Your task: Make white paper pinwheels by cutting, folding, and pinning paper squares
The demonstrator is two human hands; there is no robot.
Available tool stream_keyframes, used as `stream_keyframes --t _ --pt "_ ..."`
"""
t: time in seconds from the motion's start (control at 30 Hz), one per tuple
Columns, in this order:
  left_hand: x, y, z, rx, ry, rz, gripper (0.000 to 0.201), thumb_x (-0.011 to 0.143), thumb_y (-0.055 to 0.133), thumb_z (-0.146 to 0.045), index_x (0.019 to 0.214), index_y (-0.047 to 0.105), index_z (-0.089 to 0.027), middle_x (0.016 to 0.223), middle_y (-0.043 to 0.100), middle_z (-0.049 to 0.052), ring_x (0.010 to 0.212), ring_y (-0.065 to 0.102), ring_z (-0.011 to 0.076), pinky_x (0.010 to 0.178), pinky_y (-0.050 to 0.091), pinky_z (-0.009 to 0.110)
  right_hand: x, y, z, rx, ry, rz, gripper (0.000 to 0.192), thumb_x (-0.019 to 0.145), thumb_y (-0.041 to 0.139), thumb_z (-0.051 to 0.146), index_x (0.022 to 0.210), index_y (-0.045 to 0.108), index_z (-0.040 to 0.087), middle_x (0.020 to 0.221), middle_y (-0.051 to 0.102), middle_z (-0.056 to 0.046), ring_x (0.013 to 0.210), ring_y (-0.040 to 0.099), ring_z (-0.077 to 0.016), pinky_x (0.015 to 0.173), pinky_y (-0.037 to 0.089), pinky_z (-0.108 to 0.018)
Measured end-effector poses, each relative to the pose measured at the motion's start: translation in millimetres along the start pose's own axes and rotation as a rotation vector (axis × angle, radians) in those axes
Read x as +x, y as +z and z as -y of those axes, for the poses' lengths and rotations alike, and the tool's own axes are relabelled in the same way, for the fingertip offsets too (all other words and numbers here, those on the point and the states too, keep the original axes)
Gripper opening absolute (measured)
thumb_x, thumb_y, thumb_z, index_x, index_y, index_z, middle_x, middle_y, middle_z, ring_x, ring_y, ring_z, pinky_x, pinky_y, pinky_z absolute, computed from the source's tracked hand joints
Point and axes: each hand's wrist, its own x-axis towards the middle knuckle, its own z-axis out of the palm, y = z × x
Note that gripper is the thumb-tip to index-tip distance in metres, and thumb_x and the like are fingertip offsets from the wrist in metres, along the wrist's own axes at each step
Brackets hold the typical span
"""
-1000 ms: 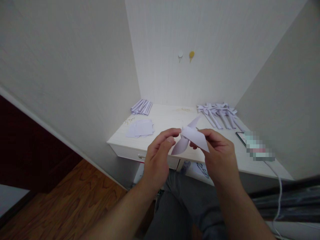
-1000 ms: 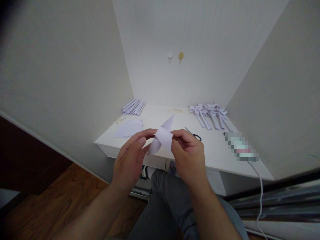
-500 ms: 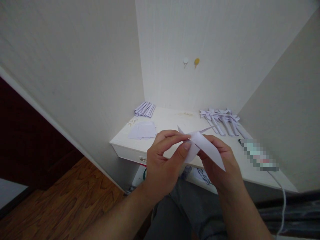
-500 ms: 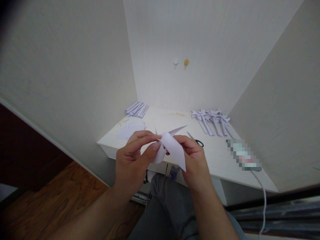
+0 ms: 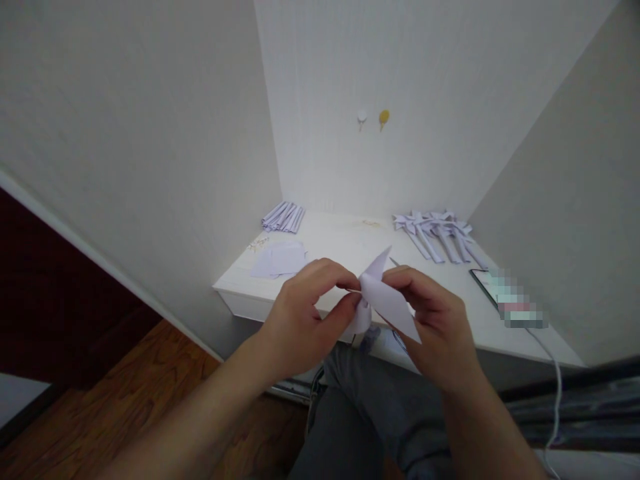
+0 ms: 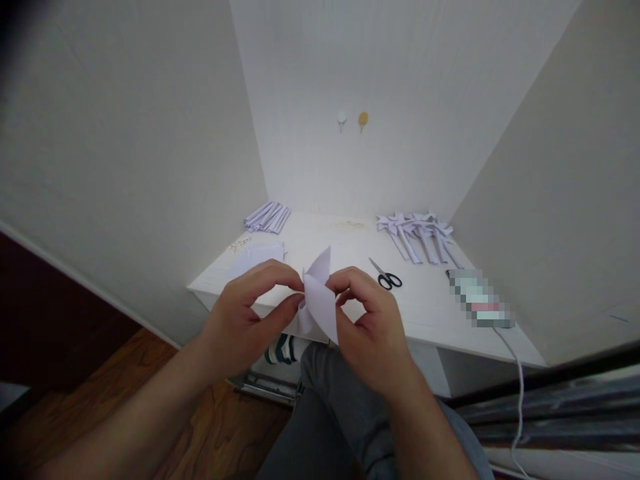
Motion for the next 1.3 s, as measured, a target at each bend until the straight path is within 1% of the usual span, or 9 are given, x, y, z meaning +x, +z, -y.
stream_keyframes --t 0.17,0.33,0.43,0.5,0.57,0.73,0.9,1.07,1.3 --pt "-4.5 -9.0 5.5 0.015 0.015 0.072 0.018 0.091 0.062 -0.012 0.099 0.074 -0.022 0.095 0.074 0.006 0.09 0.067 0.0218 0.083 0.051 0.034 -2.0 1.5 5.0 -0.12 -0.022 0.056 0.014 0.083 0.066 0.009 0.085 0.065 0.023 0.083 0.067 0.001 0.076 0.059 -0.0162 0.07 0.048 -0.031" --pt "-19.8 2.3 20.9 -0.474 -0.276 -0.022 0.014 0.089 0.074 -0.025 0.101 0.081 -0.022 0.096 0.078 0.006 0.084 0.069 0.0198 0.079 0.053 0.031 1.8 -1.7 -3.2 0.141 0.147 -0.033 0.006 0.085 0.073 0.023 0.09 0.069 0.023 0.089 0.07 -0.001 0.081 0.064 -0.0172 0.072 0.052 -0.03" --pt "-29.2 15.6 29.7 -0.783 -0.442 -0.008 0.019 0.085 0.081 -0.033 0.101 0.083 -0.022 0.095 0.08 0.007 0.088 0.073 0.0233 0.081 0.056 0.034 4.9 -3.5 -9.0 0.278 0.305 0.112 0.018 0.087 0.073 0.033 0.102 0.074 0.023 0.096 0.073 -0.003 0.086 0.067 -0.0188 0.073 0.053 -0.031" --pt "-32.8 23.3 32.5 -0.89 -0.522 0.007 0.021 0.08 0.085 -0.034 0.097 0.083 -0.022 0.097 0.081 0.009 0.098 0.073 0.0283 0.087 0.058 0.04 5.9 -2.0 -10.6 0.387 0.385 0.258 0.019 0.088 0.072 0.038 0.098 0.075 0.022 0.089 0.074 -0.002 0.079 0.066 -0.0176 0.069 0.052 -0.029" --pt "-33.9 28.1 33.0 -0.934 -0.56 0.009 0.022 0.075 0.089 -0.033 0.092 0.084 -0.021 0.099 0.081 0.009 0.105 0.073 0.0316 0.093 0.057 0.045 6.1 1.2 -11.1 0.495 0.412 0.327 0.018 0.087 0.073 0.039 0.091 0.074 0.021 0.08 0.072 0.001 0.071 0.064 -0.0152 0.063 0.049 -0.026" --pt "-30.3 30.1 28.1 -0.929 -0.584 -0.069 0.02 0.072 0.09 -0.03 0.089 0.083 -0.021 0.092 0.082 0.007 0.105 0.073 0.0316 0.094 0.057 0.045 5.4 7.6 -13.8 0.569 0.469 0.276 0.019 0.086 0.078 0.038 0.084 0.073 0.019 0.07 0.067 0.003 0.059 0.056 -0.0106 0.053 0.042 -0.022" --pt "-28.3 32.0 26.2 -0.909 -0.574 -0.106 0.021 0.069 0.091 -0.028 0.087 0.082 -0.022 0.08 0.079 0.003 0.089 0.074 0.0259 0.087 0.057 0.039 5.8 6.6 -15.7 0.51 0.489 0.223 0.024 0.083 0.082 0.04 0.084 0.073 0.018 0.07 0.066 0.002 0.061 0.056 -0.0113 0.056 0.043 -0.023" --pt "-32.6 33.2 35.1 -0.697 -0.431 -0.082 0.003 0.081 0.081 -0.023 0.081 0.079 -0.02 0.081 0.072 0.002 0.086 0.066 0.0192 0.082 0.051 0.03 7.0 7.6 -13.0 0.514 0.516 0.222 0.023 0.081 0.081 0.041 0.084 0.077 0.019 0.072 0.068 0.0 0.062 0.056 -0.0126 0.056 0.042 -0.025" --pt "-36.9 32.3 44.6 -0.502 -0.337 -0.094 0.014 0.084 0.074 -0.017 0.074 0.065 -0.02 0.077 0.059 -0.001 0.079 0.054 0.0156 0.078 0.044 0.028 5.2 10.0 -17.5 0.57 0.592 0.206 0.021 0.079 0.083 0.039 0.083 0.079 0.019 0.073 0.071 0.0 0.059 0.056 -0.0101 0.054 0.041 -0.022"
